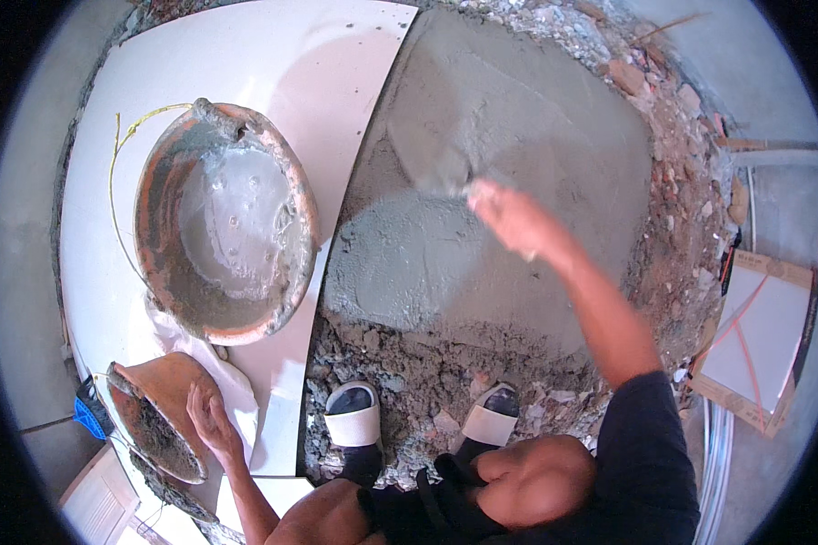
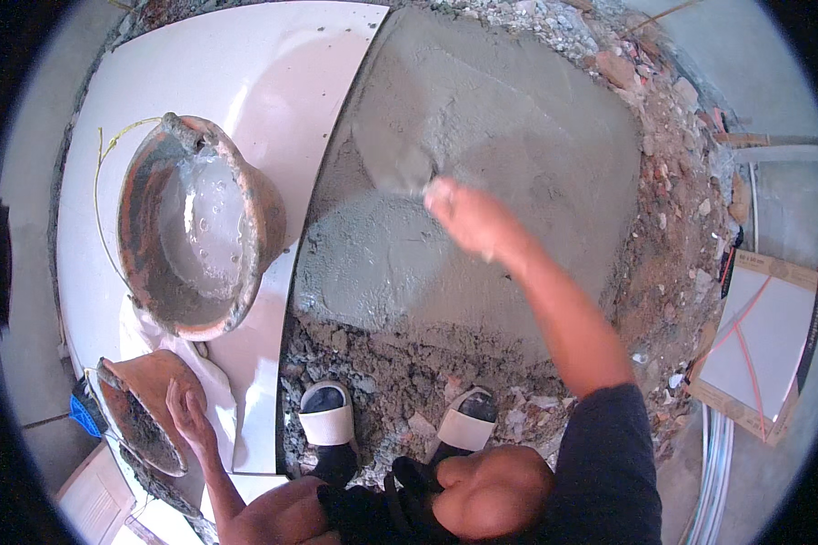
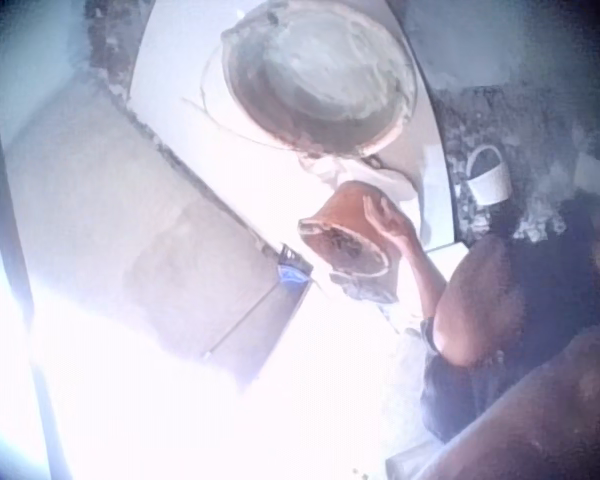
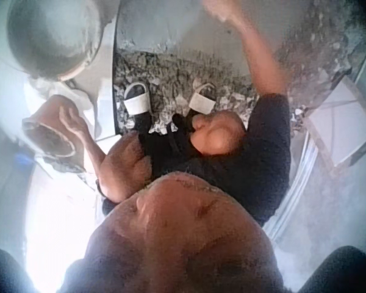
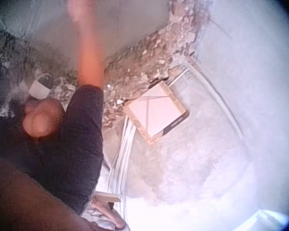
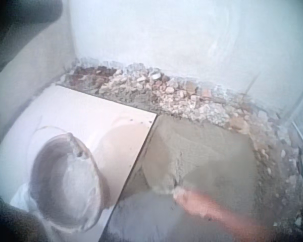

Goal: The person spreads cement on the floor using a trowel, places a large white tile onto the cement, and taps it with a rubber mallet to level it. They then use a string line and hammer to adjust alignment.

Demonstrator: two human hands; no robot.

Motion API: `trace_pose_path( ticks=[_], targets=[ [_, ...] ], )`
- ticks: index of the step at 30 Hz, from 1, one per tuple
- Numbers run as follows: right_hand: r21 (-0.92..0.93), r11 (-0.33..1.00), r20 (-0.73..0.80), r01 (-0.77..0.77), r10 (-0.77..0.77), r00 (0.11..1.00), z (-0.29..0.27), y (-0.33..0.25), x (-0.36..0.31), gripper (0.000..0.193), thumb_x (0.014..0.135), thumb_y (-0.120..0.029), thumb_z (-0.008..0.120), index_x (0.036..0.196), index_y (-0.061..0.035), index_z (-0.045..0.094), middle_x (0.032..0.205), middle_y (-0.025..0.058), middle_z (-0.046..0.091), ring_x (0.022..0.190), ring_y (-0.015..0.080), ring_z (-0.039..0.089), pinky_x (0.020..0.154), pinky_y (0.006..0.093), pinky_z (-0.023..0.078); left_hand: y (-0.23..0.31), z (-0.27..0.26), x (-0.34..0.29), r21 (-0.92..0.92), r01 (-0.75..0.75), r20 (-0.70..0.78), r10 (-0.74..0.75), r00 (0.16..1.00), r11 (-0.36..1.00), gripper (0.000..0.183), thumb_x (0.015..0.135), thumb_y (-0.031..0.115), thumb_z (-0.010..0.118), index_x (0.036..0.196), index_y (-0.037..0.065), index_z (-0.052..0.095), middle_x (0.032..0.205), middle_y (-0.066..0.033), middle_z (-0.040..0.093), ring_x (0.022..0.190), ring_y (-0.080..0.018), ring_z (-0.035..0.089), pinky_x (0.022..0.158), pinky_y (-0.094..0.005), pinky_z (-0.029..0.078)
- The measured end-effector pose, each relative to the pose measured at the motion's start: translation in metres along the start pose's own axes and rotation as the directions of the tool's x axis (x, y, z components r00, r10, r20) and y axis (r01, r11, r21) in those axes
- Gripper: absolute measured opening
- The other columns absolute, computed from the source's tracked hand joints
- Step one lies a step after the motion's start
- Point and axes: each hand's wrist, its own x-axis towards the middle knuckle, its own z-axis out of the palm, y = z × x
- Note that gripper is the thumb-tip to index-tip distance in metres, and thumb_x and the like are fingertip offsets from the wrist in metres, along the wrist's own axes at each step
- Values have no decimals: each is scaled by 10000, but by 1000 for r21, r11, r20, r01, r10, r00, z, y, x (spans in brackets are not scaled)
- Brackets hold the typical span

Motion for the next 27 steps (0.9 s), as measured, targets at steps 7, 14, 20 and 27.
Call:
trace_pose_path(
  ticks=[7,14,20,27],
  targets=[
    [-34,996,-3,87,-87,996,40,25,-96,559,972,-481,449,1396,-117,449,1017,230,665,1005,367,642,822,469,507,16,2,-1,-198,9,-26,-14,1000,980,298,966,90,520,1229,-48,547,1296,-211,535,1229,-334,499,1028,-425,393],
    [434,893,-99,-117,177,979,9,36,-25,560,968,-442,478,1398,-84,453,807,106,572,633,154,576,495,311,496,10,-3,-33,-263,22,-98,-49,994,965,324,969,102,539,1270,-16,536,1323,-187,512,1056,-233,596,890,-341,499],
    [170,983,71,-64,53,996,83,12,-90,548,967,-447,478,1365,-71,475,953,244,665,827,339,666,670,433,530,12,-2,-49,-241,18,-118,-48,992,970,314,960,80,543,1257,-22,552,1309,-190,528,1048,-234,604,899,-341,498],
    [-166,986,87,26,-11,996,123,49,-200,477,927,-444,540,1206,-58,557,933,252,668,882,467,627,767,543,486,10,4,-46,-311,19,-149,-68,987,950,311,948,65,559,1246,-22,560,1252,-171,558,1010,-225,614,884,-329,498]
  ],
)
